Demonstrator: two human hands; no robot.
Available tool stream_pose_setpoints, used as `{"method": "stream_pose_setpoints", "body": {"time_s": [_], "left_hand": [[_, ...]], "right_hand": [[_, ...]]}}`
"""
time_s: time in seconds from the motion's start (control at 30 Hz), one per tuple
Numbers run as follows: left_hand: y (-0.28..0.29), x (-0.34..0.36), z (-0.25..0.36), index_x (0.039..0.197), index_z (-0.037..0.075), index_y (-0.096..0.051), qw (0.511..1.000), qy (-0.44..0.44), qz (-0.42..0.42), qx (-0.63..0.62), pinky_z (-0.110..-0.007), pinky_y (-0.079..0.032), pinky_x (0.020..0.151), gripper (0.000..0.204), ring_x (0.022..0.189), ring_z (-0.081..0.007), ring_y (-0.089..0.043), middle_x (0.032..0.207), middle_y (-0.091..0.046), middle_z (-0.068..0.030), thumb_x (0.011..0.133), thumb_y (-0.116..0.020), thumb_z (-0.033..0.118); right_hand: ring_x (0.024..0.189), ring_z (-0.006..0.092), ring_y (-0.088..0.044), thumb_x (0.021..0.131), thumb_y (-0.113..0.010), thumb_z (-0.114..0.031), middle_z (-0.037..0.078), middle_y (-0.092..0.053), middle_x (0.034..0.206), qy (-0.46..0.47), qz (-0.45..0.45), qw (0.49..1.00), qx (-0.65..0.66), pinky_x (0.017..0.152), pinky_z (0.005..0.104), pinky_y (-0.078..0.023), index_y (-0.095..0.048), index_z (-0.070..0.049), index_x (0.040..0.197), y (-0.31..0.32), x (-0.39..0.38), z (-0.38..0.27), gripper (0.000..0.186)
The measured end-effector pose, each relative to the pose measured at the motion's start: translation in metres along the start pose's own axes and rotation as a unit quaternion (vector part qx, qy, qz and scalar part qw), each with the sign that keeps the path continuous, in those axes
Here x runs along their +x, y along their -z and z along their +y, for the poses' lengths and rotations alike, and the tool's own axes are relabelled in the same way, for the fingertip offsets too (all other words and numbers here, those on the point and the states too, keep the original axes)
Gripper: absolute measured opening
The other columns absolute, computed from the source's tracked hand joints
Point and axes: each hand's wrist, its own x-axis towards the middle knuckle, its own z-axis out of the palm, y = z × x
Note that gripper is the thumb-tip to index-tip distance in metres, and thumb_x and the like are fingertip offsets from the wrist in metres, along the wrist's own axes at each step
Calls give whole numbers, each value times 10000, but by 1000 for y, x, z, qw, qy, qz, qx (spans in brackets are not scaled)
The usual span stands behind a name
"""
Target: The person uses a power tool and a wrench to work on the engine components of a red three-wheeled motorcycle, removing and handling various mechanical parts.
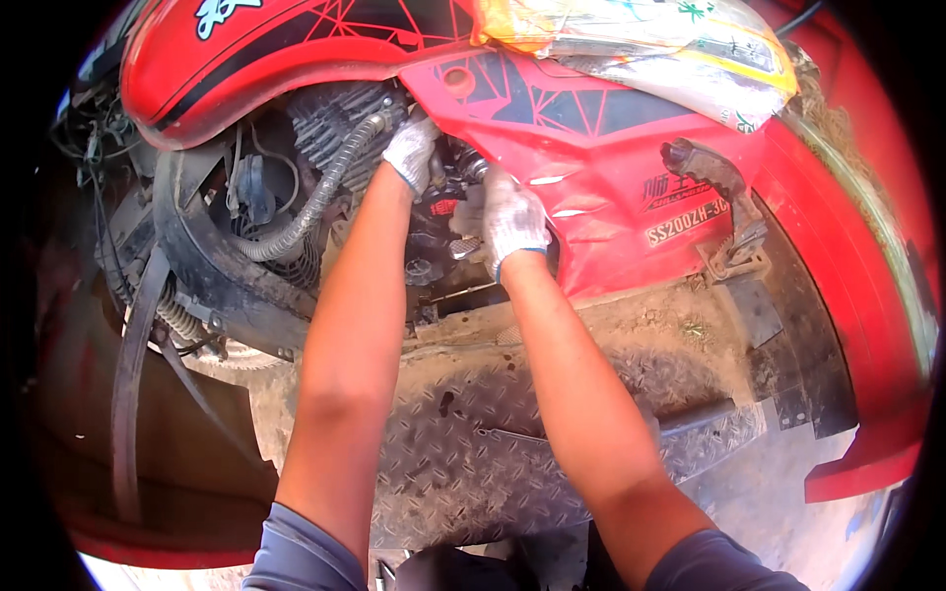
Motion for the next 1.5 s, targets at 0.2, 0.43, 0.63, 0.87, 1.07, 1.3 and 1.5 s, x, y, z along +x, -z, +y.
{"method": "stream_pose_setpoints", "body": {"time_s": [0.2, 0.43, 0.63, 0.87, 1.07, 1.3, 1.5], "left_hand": [[-2, -2, 9, 1241, 88, -636, 995, 1, -32, 94, -354, -347, 338, 431, 454, -205, -503, 1153, -668, -176, 930, -663, 385], [2, 1, 7, 1365, 95, -598, 993, 9, -71, 90, -303, -335, 341, 581, 647, -191, -608, 1352, -631, -170, 907, -652, 448], [5, -1, 5, 1339, 63, -587, 994, 34, -63, 86, -348, -376, 375, 489, 491, -209, -517, 1221, -665, -176, 955, -637, 362], [3, 3, 5, 1286, 52, -633, 980, 73, -48, 180, -352, -400, 448, 541, 541, -205, -533, 1163, -678, -160, 949, -600, 474], [5, -1, -3, 1344, 42, -595, 918, -43, 30, 394, -434, -506, 752, 629, 918, -343, -643, 1223, -674, -213, 950, -557, 531], [5, -52, -1, 1316, 30, -602, 650, -232, 9, 723, -561, -449, 1026, 447, 1188, -500, -555, 1302, -584, -329, 958, -575, 297], [4, -50, 15, 1427, 28, -517, 674, -161, -73, 717, -517, -392, 1129, 662, 1356, -472, -469, 1447, -514, -321, 970, -584, 502]], "right_hand": [[659, 305, -713, 1063, -393, -425, 184, -688, 690, 237, 64, 904, -351, 674, 443, -547, -659, 31, 845, -5, -15, -5, 571], [612, 240, -670, 1033, -485, -454, 147, -684, 673, 203, 18, 941, -271, 607, 408, -511, -686, 10, 831, -6, -19, 0, 545], [648, 249, -689, 1024, -449, -509, 143, -717, 719, 128, 47, 948, -286, 653, 403, -534, -723, 5, 891, -7, -8, 2, 597], [572, 224, -644, 1012, -543, -446, 130, -685, 702, 74, 17, 991, -107, 531, 372, -495, -681, -5, 897, -4, -3, 8, 476], [778, 402, -678, 1039, -501, -381, 248, -701, 840, 187, 89, 941, -267, 735, 488, -519, -688, 0, 979, -6, 2, 17, 428], [989, 417, -661, 1044, -456, -293, 260, -693, 981, 349, 111, 878, -307, 894, 511, -507, -680, -6, 1028, -2, 7, 23, 364], [1009, 404, -662, 1032, -441, -230, 252, -682, 1020, 311, 103, 856, -399, 905, 512, -517, -660, 1, 1080, -6, 17, 31, 322]]}}
